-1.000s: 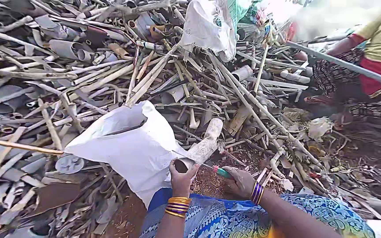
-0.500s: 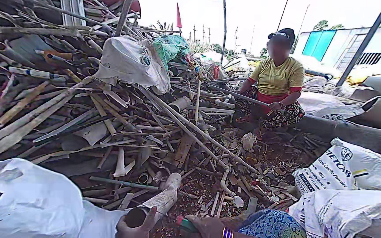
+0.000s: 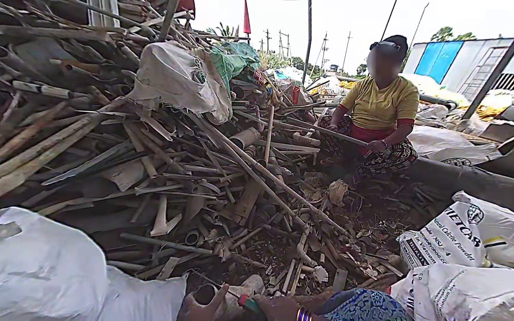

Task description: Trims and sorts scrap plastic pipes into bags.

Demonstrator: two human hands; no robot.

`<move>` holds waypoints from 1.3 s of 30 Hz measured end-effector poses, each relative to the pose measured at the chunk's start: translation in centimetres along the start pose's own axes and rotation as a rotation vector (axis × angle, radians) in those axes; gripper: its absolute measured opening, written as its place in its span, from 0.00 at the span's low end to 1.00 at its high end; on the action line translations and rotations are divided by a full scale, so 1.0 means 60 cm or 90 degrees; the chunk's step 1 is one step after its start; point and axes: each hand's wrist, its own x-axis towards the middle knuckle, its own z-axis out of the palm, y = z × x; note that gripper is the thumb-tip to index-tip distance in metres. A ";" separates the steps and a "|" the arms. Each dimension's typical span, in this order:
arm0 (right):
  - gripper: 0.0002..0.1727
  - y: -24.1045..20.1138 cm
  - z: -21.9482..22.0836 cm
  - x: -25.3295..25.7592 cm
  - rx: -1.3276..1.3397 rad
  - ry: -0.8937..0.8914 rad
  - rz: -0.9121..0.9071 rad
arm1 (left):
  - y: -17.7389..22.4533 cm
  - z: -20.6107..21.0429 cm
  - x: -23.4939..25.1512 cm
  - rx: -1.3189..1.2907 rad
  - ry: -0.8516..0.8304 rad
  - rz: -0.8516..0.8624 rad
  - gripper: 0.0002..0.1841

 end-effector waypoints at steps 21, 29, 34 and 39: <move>0.34 -0.011 0.005 0.000 0.006 0.006 -0.007 | 0.014 -0.032 -0.016 0.044 -0.023 0.000 0.55; 0.34 -0.010 0.001 -0.007 0.013 0.024 -0.023 | 0.018 -0.030 -0.024 -0.004 0.006 0.036 0.54; 0.33 -0.006 0.006 -0.003 0.006 0.021 -0.013 | 0.013 -0.017 -0.015 0.018 0.011 0.022 0.54; 0.32 -0.018 0.004 -0.013 0.020 0.038 -0.011 | 0.018 -0.020 -0.017 0.040 -0.003 0.005 0.55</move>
